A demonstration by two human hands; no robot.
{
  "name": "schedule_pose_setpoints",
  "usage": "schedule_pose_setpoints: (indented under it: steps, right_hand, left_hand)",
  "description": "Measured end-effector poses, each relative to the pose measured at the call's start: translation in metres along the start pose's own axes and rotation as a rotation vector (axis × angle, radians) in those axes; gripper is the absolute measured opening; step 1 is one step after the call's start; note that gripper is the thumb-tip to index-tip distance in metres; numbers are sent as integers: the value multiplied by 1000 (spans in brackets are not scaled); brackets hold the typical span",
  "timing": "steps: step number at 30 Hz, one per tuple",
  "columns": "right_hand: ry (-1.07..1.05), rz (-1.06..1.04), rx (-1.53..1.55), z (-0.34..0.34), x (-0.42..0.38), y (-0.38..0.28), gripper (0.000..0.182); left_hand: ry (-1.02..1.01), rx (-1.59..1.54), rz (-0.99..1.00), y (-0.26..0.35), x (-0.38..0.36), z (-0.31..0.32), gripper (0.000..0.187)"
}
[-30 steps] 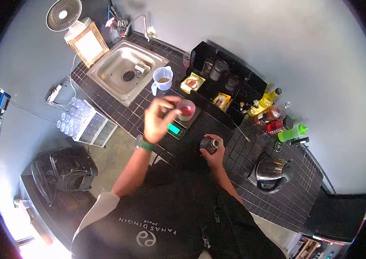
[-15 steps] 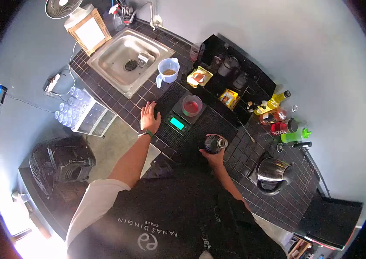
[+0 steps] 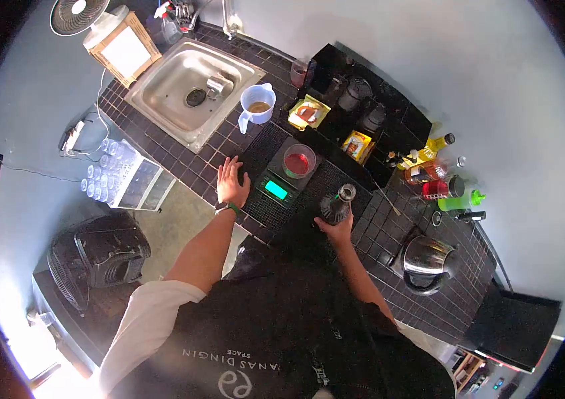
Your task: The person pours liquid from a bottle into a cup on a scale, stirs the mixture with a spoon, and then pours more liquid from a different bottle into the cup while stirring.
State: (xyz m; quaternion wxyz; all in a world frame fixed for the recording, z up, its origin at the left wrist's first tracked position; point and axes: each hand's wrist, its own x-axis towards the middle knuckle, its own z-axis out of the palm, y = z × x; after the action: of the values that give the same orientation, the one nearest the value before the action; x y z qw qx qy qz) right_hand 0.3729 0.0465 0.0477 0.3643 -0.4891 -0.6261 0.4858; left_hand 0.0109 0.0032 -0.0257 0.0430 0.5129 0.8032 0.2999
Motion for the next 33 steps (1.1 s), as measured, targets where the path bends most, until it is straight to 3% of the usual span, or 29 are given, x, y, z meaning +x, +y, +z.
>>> schedule_pose_setpoints:
  steps: [2,6,12,17,22,26,28,30,32,33]
  right_hand:
    - [122,-84,-101,6,5,19,88]
    - [55,3,30,7,11,-9,86]
    - [45,-93,18,4,7,-9,87]
    - [125,21,82,-1,-5,21,89]
    - [133,-36,207,-14,3,-22,87]
    - [78,-130,73,-34,7,-60,79]
    - [62,-149,285,-42,10,-94,73]
    - [66,-209,179,-48,14,-117,66]
    - [150,-153,431,-41,12,-142,67]
    - [140,-293,404,-40,16,-142,66]
  left_hand:
    - [4,-2,-6,1,1,-1,39]
    - [8,-13,-2,-3,0,3,39]
    - [59,-29,40,-5,-1,5,38]
    - [30,-14,7,-1,0,-1,39]
    - [30,-2,8,-3,-2,2,40]
    - [31,4,12,-1,0,-1,39]
    - [35,-13,-3,0,-1,0,39]
    - [50,-10,8,-3,-2,3,39]
    - [71,-6,23,-4,-4,5,39]
    - [74,-14,31,-4,-3,6,39]
